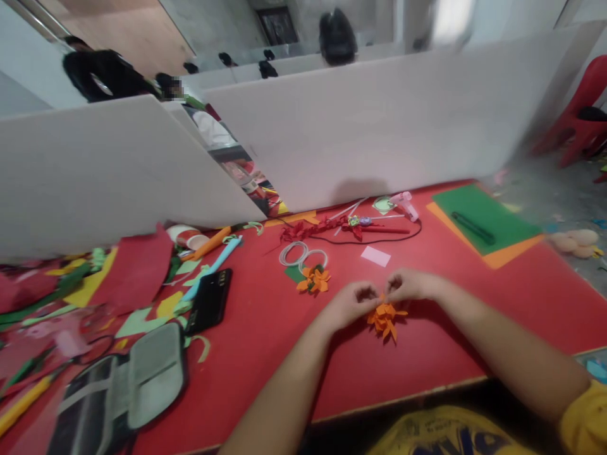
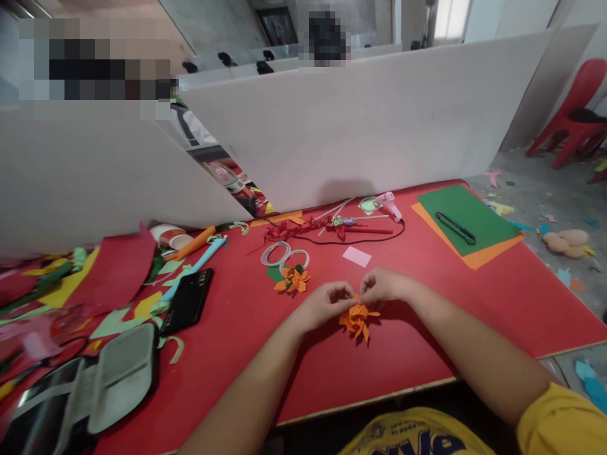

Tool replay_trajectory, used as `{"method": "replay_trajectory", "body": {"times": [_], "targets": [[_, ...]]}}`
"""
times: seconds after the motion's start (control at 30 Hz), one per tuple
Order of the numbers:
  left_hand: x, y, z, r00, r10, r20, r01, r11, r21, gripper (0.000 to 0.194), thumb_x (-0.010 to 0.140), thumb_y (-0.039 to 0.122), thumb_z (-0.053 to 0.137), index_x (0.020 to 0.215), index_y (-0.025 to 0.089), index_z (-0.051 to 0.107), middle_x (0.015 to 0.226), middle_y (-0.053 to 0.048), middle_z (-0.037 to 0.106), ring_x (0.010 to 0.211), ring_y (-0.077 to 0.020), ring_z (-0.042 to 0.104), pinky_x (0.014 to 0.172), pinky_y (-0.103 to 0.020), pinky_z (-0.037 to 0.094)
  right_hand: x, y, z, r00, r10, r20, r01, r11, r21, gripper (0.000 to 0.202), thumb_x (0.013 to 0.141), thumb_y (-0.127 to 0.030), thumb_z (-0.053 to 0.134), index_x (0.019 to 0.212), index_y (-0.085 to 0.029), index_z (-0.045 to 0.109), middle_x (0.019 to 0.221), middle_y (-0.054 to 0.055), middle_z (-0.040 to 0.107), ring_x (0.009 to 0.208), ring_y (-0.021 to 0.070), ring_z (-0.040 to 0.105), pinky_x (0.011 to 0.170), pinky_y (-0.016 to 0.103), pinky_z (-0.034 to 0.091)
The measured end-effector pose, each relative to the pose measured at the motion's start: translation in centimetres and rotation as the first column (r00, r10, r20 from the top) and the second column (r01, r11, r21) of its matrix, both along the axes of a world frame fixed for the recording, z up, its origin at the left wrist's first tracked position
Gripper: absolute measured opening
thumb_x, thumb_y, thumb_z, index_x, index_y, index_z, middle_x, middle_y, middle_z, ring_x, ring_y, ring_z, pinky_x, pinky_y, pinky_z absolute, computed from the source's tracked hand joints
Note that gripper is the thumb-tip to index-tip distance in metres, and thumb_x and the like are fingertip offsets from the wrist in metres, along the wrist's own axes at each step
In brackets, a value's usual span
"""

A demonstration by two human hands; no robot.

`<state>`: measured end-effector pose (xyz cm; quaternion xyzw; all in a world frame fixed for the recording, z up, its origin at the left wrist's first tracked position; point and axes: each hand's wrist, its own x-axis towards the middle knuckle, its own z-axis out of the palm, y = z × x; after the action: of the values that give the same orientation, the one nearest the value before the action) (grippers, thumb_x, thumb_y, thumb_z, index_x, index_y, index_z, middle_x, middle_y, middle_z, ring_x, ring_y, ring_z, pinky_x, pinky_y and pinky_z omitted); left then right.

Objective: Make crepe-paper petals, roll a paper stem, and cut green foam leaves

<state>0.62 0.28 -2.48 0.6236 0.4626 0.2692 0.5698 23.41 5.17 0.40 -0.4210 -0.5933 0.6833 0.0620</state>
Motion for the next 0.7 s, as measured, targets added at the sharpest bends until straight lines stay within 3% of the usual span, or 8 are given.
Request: {"method": "replay_trajectory", "body": {"times": [0.13, 0.4, 0.5, 0.6, 0.7], "targets": [[0.1, 0.3, -0.5, 0.995, 0.0, -0.097, 0.004, 0.999, 0.043, 0.039, 0.083, 0.053, 0.082, 0.087, 0.015, 0.073, 0.076, -0.003, 0.066, 0.068, -0.0147, 0.057, 0.063, -0.026, 0.044, -0.4, 0.5, -0.1, 0.994, 0.035, 0.107, -0.029, 0.998, -0.049, 0.018, 0.075, -0.024, 0.085, 0.081, -0.016, 0.07, 0.062, 0.0, 0.071, 0.052, 0.0132, 0.067, 0.054, 0.022, 0.054], [-0.2, 0.3, 0.1, 0.985, -0.002, -0.173, 0.029, 0.988, 0.154, 0.025, 0.088, 0.041, 0.073, 0.087, 0.016, 0.074, 0.079, -0.004, 0.072, 0.07, -0.0164, 0.063, 0.068, -0.027, 0.048, -0.3, 0.3, -0.2, 0.996, 0.02, 0.082, -0.026, 0.997, 0.071, 0.009, 0.074, -0.017, 0.08, 0.076, -0.016, 0.072, 0.062, 0.0, 0.072, 0.052, 0.0136, 0.067, 0.054, 0.022, 0.052], [-0.1, 0.2, 0.6, 0.973, 0.035, -0.23, 0.016, 0.977, 0.214, 0.019, 0.089, 0.035, 0.07, 0.09, 0.017, 0.076, 0.083, -0.005, 0.076, 0.075, -0.018, 0.068, 0.071, -0.027, 0.049, -0.5, 0.3, -1.0, 0.997, -0.015, 0.071, -0.001, 0.975, 0.222, 0.009, 0.071, -0.01, 0.077, 0.074, -0.016, 0.071, 0.064, 0.0, 0.072, 0.057, 0.0133, 0.066, 0.058, 0.022, 0.05], [0.1, 0.0, 1.1, 0.944, 0.1, -0.314, 0.002, 0.951, 0.309, 0.015, 0.09, 0.031, 0.068, 0.092, 0.02, 0.078, 0.083, -0.003, 0.078, 0.074, -0.0178, 0.068, 0.068, -0.026, 0.048, -0.9, 0.2, -1.8, 0.995, -0.063, 0.076, 0.025, 0.909, 0.416, 0.016, 0.07, -0.003, 0.072, 0.078, -0.017, 0.072, 0.069, -0.001, 0.072, 0.061, 0.0122, 0.065, 0.059, 0.022, 0.046], [0.3, -0.1, 1.6, 0.911, 0.156, -0.382, 0.004, 0.922, 0.386, 0.013, 0.089, 0.026, 0.066, 0.091, 0.022, 0.079, 0.08, -0.002, 0.077, 0.07, -0.0172, 0.066, 0.065, -0.026, 0.046, -1.2, -0.1, -1.8, 0.99, -0.107, 0.096, 0.042, 0.854, 0.518, 0.022, 0.072, -0.001, 0.069, 0.086, -0.018, 0.075, 0.071, -0.002, 0.072, 0.063, 0.0124, 0.064, 0.061, 0.022, 0.045]]}}
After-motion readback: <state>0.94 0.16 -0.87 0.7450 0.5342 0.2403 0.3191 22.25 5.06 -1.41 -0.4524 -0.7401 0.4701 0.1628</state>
